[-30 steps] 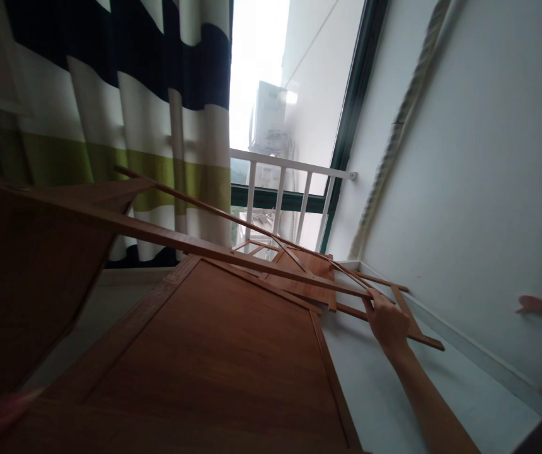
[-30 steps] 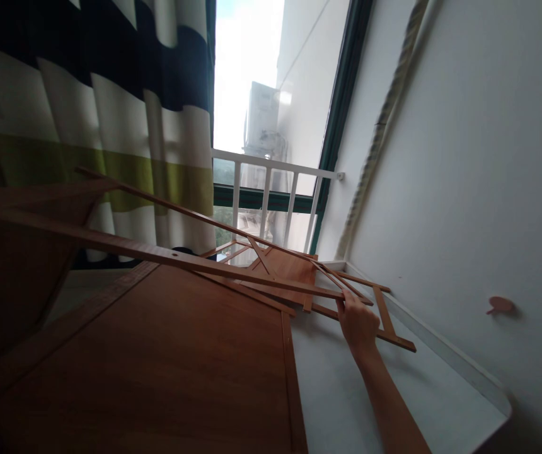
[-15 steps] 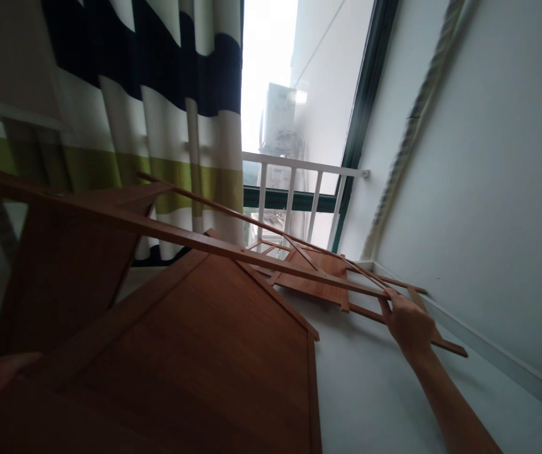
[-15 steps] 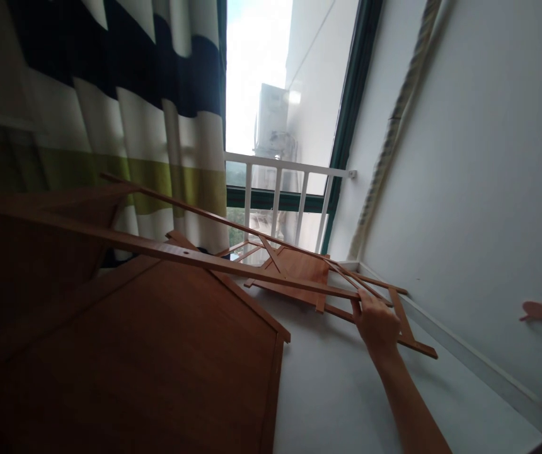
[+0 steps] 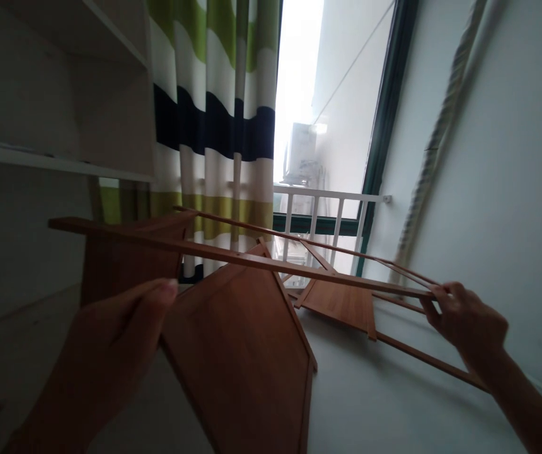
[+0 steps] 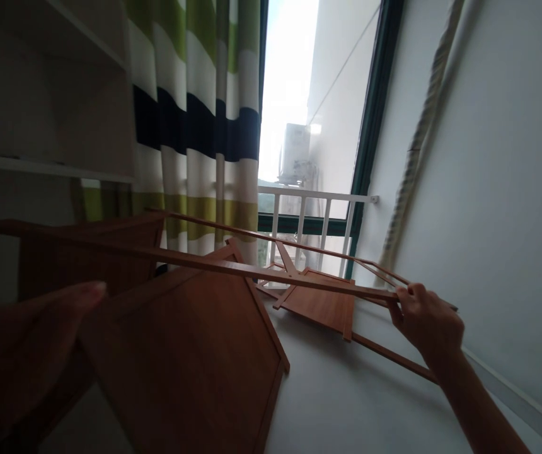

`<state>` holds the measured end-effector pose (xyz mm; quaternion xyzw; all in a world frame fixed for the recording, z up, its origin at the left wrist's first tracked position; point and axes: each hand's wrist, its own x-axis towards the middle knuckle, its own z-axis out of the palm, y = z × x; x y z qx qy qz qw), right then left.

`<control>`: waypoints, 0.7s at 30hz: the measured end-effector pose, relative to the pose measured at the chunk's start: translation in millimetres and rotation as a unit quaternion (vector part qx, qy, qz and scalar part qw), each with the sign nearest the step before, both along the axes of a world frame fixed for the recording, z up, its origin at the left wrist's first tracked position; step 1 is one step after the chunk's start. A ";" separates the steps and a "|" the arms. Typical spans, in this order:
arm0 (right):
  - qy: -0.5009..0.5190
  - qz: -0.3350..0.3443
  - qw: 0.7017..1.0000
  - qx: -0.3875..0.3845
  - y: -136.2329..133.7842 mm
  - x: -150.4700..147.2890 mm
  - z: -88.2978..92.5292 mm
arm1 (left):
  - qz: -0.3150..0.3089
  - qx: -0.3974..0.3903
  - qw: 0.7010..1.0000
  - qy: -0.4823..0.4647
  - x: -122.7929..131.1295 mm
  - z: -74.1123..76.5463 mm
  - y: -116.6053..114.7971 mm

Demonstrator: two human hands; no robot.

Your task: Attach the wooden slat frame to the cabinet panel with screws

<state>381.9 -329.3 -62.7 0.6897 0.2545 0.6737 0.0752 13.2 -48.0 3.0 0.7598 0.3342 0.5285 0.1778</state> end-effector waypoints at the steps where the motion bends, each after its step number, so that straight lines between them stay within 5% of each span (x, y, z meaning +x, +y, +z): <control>1: -0.016 0.003 1.000 -0.007 0.4 -3.5 13.2 | -0.005 0.023 0.999 0.022 1.2 8.7 -4.4; 5: -0.047 0.013 0.998 -0.034 3.5 -19.9 60.9 | 0.008 0.111 0.989 0.101 3.8 28.9 -22.3; 10: -0.067 0.005 0.997 -0.045 6.9 -41.2 99.4 | -0.006 0.185 0.975 0.122 5.4 30.9 -35.1; 15: -0.038 -0.027 0.997 -0.056 4.1 -59.0 119.8 | -0.061 0.199 0.975 0.079 12.0 39.9 -45.0; 21: -0.115 0.018 0.991 -0.067 -2.5 -80.9 130.3 | -0.099 0.203 0.967 0.114 23.5 57.9 -60.2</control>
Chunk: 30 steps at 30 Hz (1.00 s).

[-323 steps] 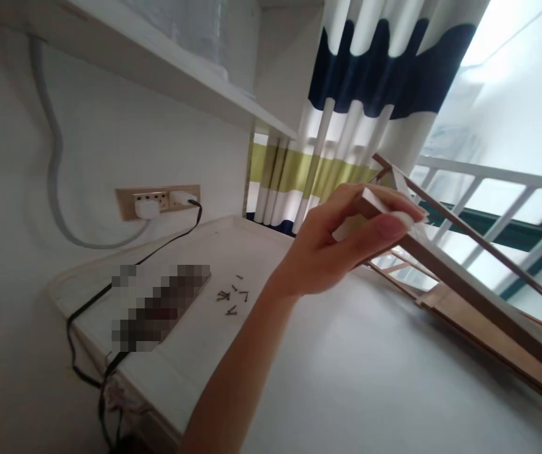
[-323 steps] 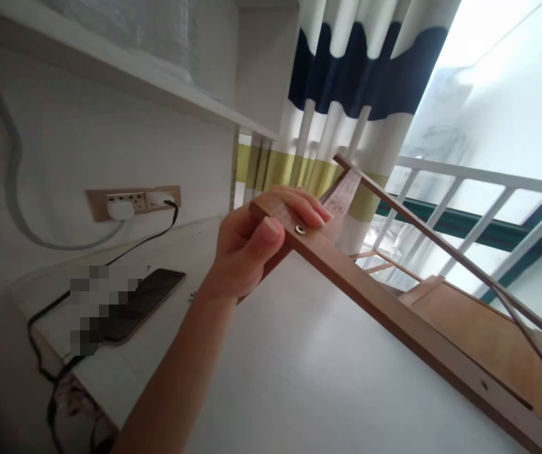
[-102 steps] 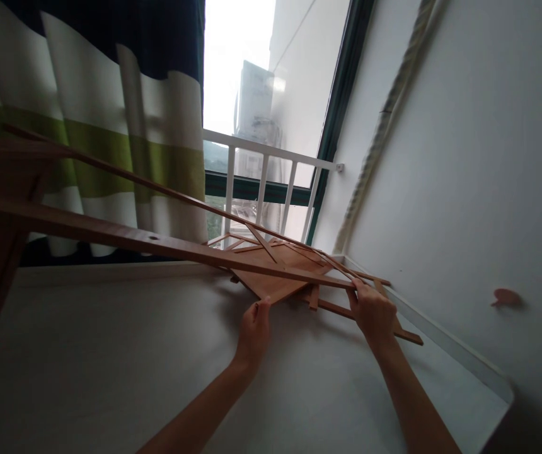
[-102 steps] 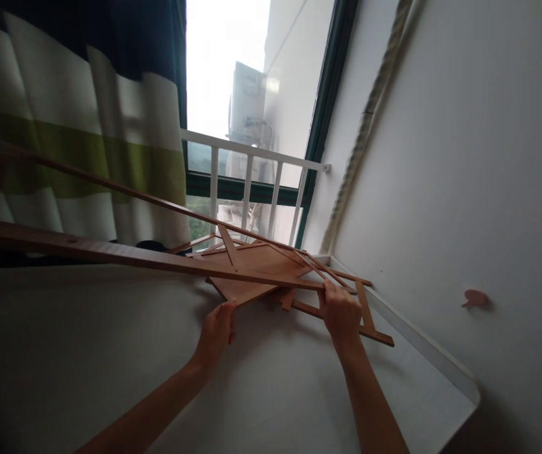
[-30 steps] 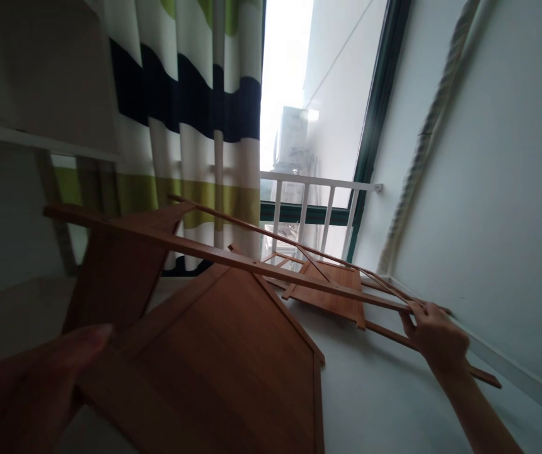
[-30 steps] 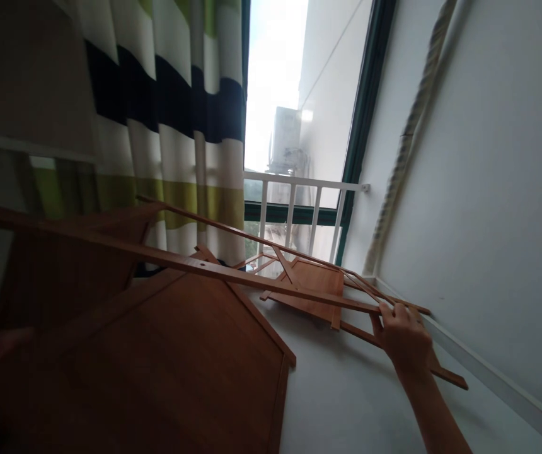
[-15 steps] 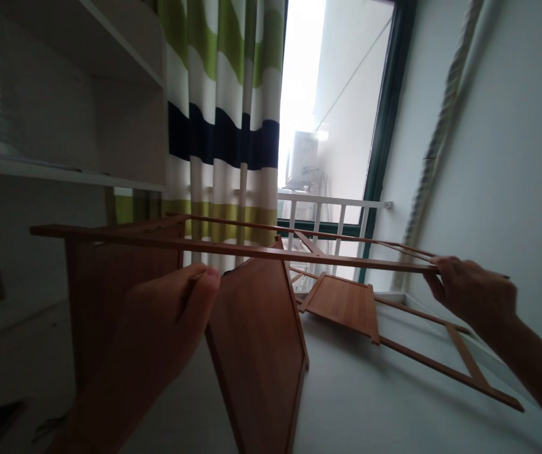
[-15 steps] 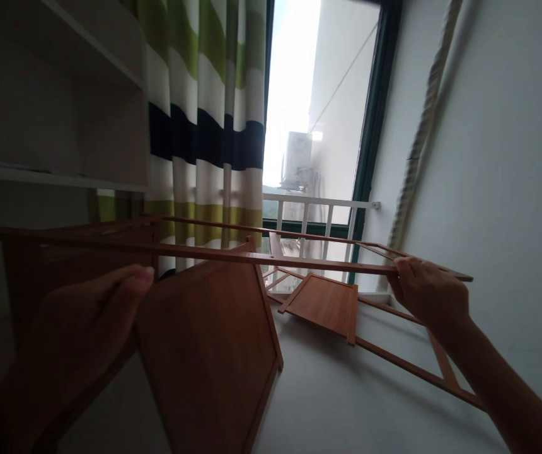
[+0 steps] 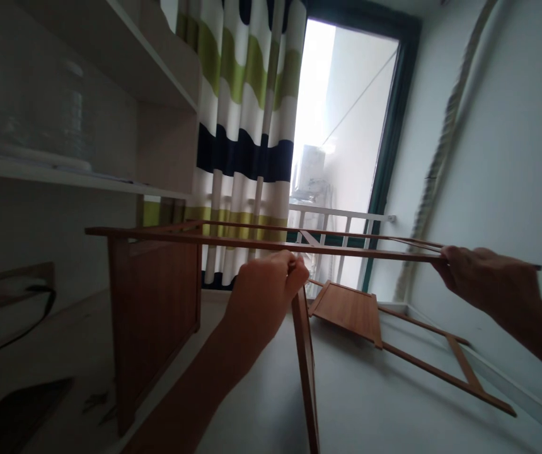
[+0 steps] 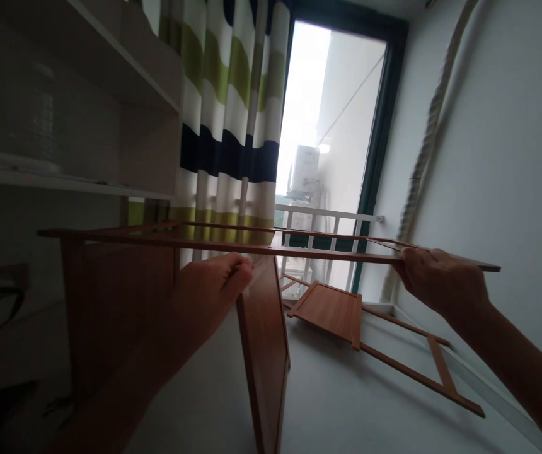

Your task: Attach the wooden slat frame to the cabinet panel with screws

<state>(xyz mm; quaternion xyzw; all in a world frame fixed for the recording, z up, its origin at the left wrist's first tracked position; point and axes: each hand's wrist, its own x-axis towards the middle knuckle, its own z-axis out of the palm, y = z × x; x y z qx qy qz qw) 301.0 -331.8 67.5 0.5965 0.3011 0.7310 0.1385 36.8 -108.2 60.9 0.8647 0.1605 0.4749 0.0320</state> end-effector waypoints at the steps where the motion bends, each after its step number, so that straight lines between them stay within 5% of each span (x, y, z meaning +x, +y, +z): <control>1: -0.003 0.004 1.000 0.000 -0.7 -2.6 0.5 | -0.017 0.003 1.000 -0.004 2.3 2.0 -1.5; 7: -0.016 0.000 1.000 0.005 -1.9 -11.7 1.0 | -0.070 0.033 0.997 0.002 10.1 7.9 -5.2; 12: -0.045 0.004 0.999 -0.002 -0.5 -20.4 4.3 | -0.116 0.058 0.991 -0.025 16.9 -5.4 -13.8; 15: -0.076 0.015 0.997 -0.001 -0.5 -25.5 7.7 | -0.217 -0.030 0.972 -0.080 27.1 -16.4 -17.6; 18: -0.096 0.021 0.995 0.013 -1.2 -28.4 9.4 | -0.349 -0.152 0.922 -0.076 37.7 -25.3 -17.8; 21: -0.098 0.016 0.995 0.005 -2.8 -29.8 8.5 | -0.418 -0.171 0.891 -0.045 45.6 -31.8 -14.3; 30: -0.089 0.013 0.996 0.010 -12.7 -31.0 6.1 | -0.413 -0.171 0.892 -0.066 73.2 -35.7 10.3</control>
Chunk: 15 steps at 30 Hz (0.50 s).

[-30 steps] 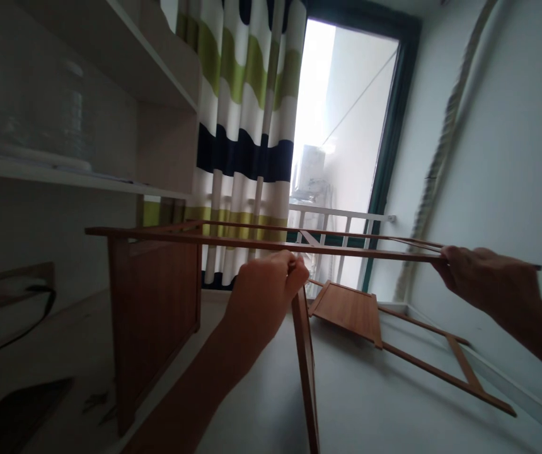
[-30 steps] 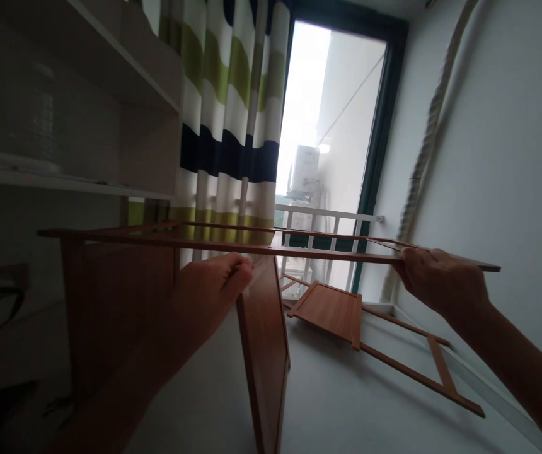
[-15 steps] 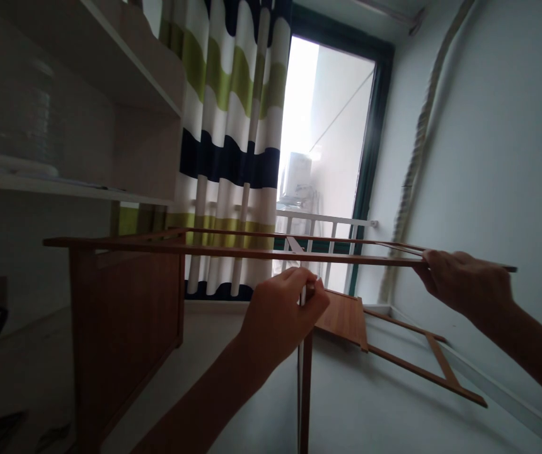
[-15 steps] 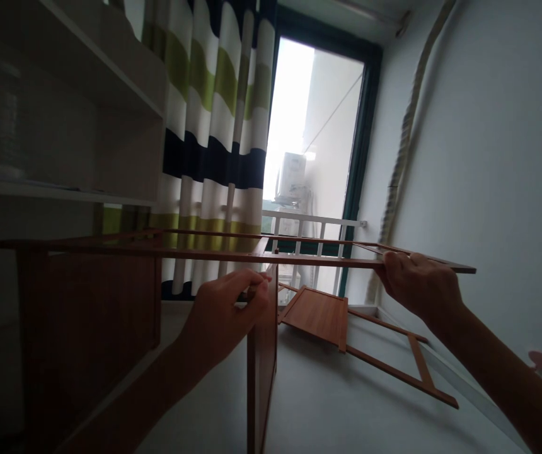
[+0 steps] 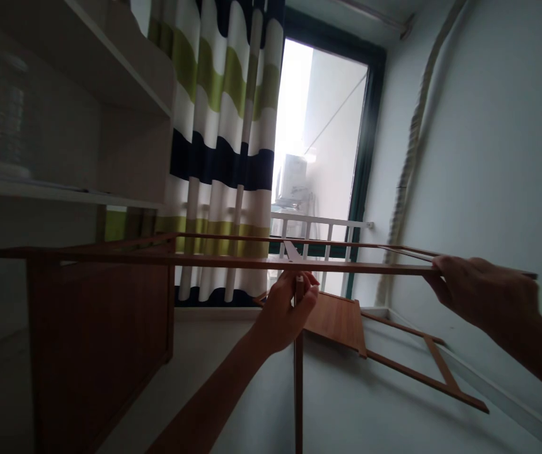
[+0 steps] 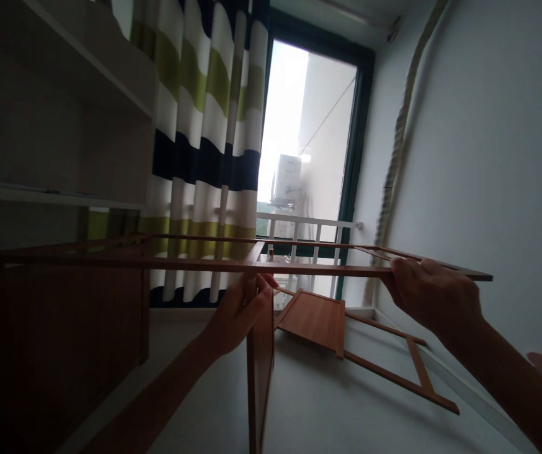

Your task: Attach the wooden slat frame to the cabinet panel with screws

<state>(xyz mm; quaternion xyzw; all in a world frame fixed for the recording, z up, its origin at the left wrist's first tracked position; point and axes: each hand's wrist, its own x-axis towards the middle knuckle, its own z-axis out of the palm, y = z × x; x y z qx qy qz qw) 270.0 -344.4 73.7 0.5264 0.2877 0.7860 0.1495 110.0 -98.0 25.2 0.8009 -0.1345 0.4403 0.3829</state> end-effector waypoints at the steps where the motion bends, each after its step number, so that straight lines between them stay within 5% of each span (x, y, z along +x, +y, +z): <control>1: -0.002 0.002 1.000 -0.001 -1.1 -0.1 -0.7 | 0.007 -0.002 1.000 0.001 3.3 -0.6 2.1; 15: 0.043 -0.004 0.999 0.018 -13.8 16.0 -30.7 | 0.026 0.035 0.999 0.016 19.5 -2.9 13.8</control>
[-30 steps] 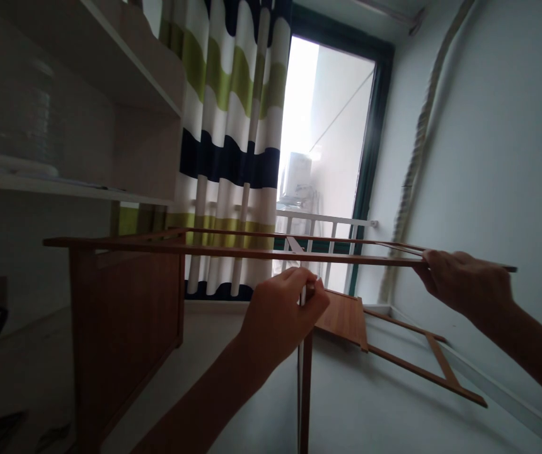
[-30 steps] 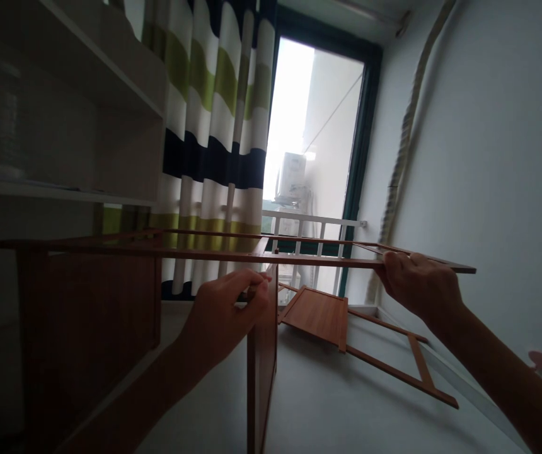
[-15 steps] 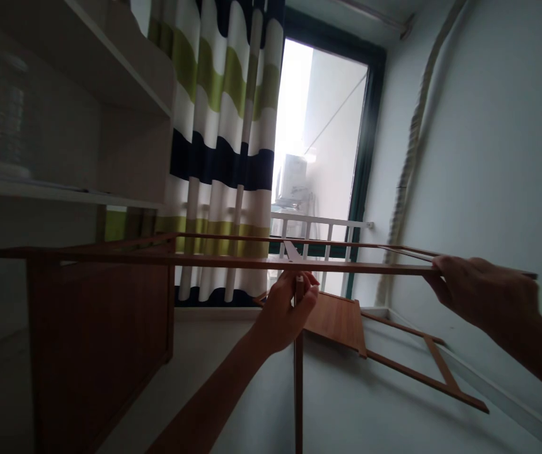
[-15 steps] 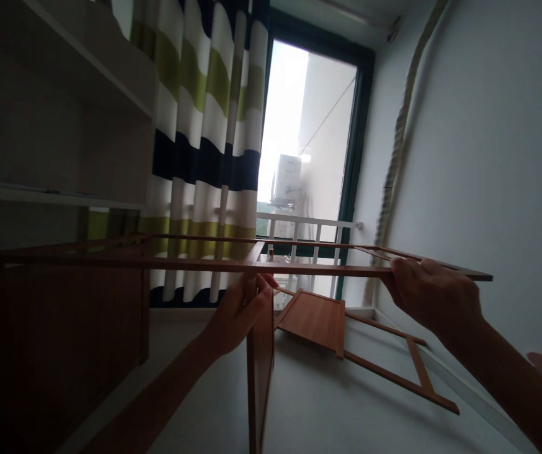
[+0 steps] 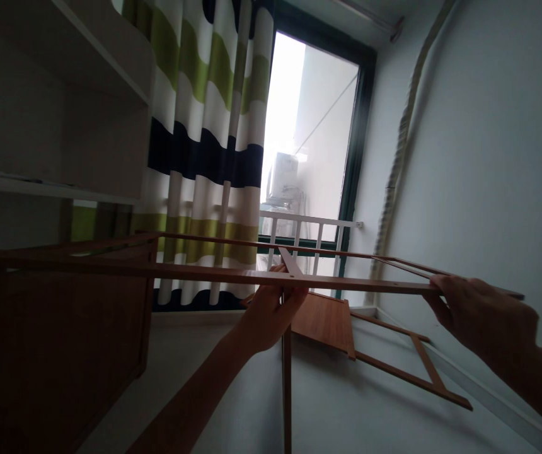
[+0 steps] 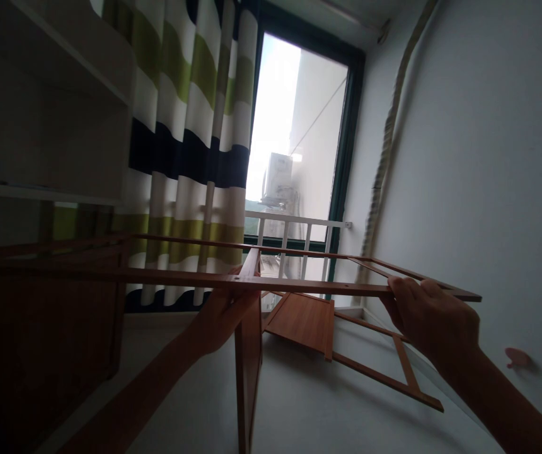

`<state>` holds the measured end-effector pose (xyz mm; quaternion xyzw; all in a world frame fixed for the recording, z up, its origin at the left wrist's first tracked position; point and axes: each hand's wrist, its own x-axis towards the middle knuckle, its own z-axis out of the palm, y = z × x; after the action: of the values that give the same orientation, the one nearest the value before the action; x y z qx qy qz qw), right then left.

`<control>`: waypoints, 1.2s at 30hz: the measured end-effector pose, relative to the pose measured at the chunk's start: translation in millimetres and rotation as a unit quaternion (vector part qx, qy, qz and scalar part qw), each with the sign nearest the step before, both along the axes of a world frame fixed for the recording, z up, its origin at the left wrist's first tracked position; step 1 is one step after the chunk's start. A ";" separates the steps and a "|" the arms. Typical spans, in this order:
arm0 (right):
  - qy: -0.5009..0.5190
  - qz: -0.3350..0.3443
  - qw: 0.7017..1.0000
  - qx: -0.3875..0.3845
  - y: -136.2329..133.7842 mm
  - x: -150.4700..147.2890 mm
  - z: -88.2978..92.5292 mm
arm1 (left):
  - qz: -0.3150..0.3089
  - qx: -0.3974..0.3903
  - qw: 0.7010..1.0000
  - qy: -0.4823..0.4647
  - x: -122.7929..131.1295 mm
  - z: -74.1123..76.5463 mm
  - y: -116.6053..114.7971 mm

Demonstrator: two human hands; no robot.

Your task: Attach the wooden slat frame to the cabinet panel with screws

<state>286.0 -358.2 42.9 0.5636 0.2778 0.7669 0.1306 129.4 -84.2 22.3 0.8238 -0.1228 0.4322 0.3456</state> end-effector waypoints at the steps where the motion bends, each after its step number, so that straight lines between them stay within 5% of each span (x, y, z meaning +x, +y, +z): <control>1: 0.006 -0.001 1.000 0.004 0.3 0.3 0.1 | 0.005 0.007 1.000 0.006 -0.3 1.1 -0.2; 15: 0.018 -0.016 1.000 0.009 -2.5 3.9 -5.3 | 0.049 0.075 0.995 -0.043 -0.3 4.5 -10.0; 28: -0.013 -0.016 1.000 0.001 4.0 9.6 -4.5 | 0.036 -0.060 0.994 -0.090 3.6 -7.3 -16.4; 36: -0.026 -0.016 1.000 0.003 16.1 5.9 3.6 | 0.059 -0.056 0.992 -0.095 1.9 -10.3 -19.2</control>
<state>291.9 -342.2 46.5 0.5479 0.2628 0.7802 0.1482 131.3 -103.3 11.9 0.7643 -0.0822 0.5342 0.3518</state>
